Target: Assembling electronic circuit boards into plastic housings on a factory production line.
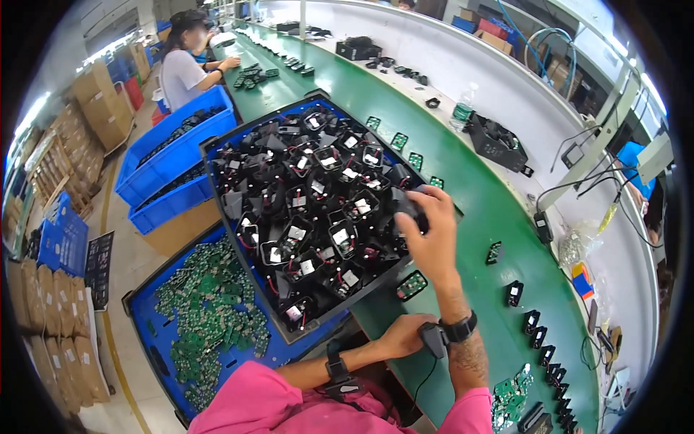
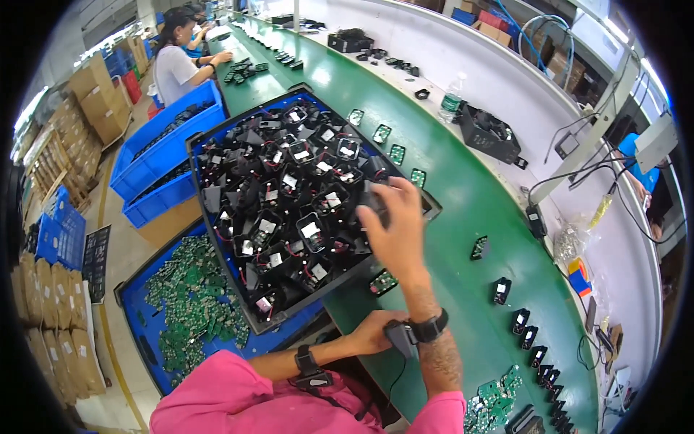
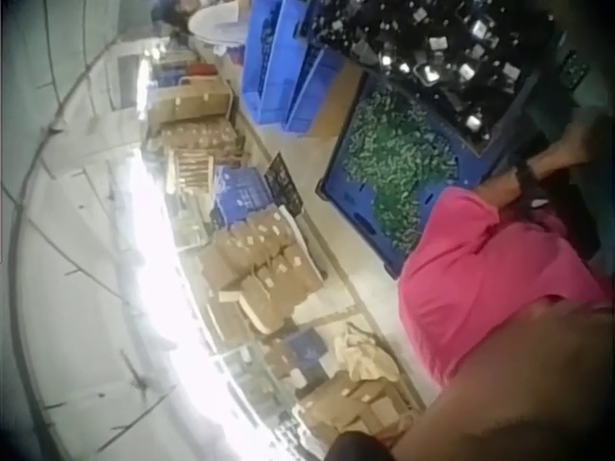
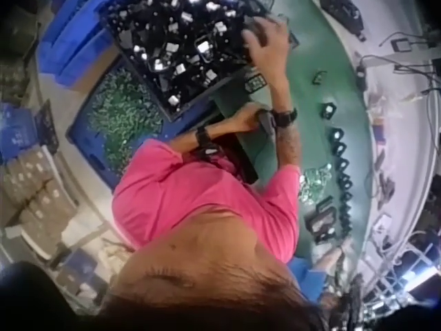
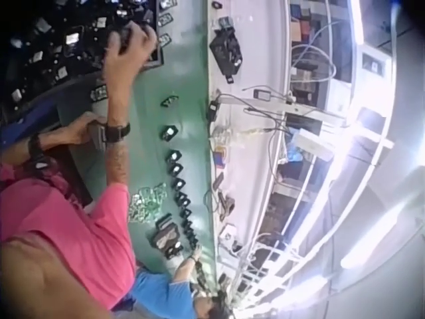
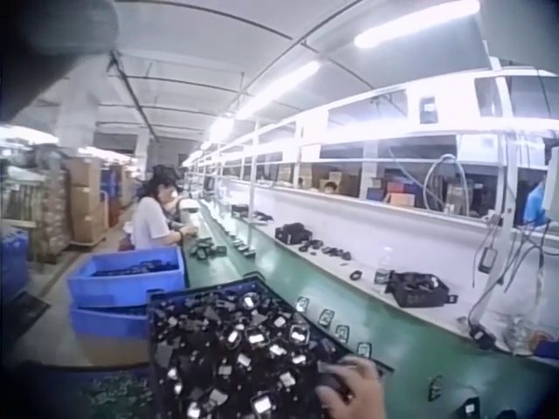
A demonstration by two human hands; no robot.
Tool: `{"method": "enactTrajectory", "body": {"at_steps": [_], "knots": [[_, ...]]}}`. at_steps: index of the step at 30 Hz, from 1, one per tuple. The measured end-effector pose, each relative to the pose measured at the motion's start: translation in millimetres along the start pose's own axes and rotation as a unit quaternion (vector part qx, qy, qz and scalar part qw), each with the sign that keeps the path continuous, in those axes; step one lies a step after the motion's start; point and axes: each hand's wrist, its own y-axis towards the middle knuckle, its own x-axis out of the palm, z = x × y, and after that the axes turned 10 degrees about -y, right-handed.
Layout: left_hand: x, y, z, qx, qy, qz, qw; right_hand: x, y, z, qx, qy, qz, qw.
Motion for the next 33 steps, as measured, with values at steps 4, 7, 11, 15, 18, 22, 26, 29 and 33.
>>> {"method": "enactTrajectory", "body": {"at_steps": [4, 7, 11, 15, 18, 22, 26, 29, 33], "knots": [[4, -20, -40, -0.088, 0.097, -0.066, 0.989, 50, 20, -23, -0.094, -0.04, -0.033, 0.994], [8, -24, -75, 0.175, 0.362, -0.099, 0.91, 72, 35, -26, -0.087, -0.067, -0.095, 0.989], [-3, -32, -76, -0.012, -0.041, -0.11, 0.993, 94, 36, -22, -0.093, -0.103, -0.196, 0.971], [-24, -36, -79, -0.076, 0.171, -0.147, 0.971, 40, 12, -19, -0.071, -0.058, -0.079, 0.993], [-2, 9, 2, -0.128, 0.136, -0.027, 0.982, -45, -35, 43, 0.038, -0.228, 0.07, 0.97], [15, 17, 13, -0.127, 0.112, -0.052, 0.984, -143, -144, 158, 0.357, -0.494, 0.0, 0.793], [8, 14, 6, -0.112, 0.147, -0.051, 0.982, -136, -151, 169, 0.37, -0.46, -0.021, 0.807], [5, 12, 7, -0.126, 0.168, -0.063, 0.976, -113, -112, 181, 0.181, -0.443, -0.046, 0.877], [10, 14, 7, -0.134, 0.147, -0.049, 0.979, -95, -86, 229, 0.142, -0.495, -0.099, 0.851]]}}
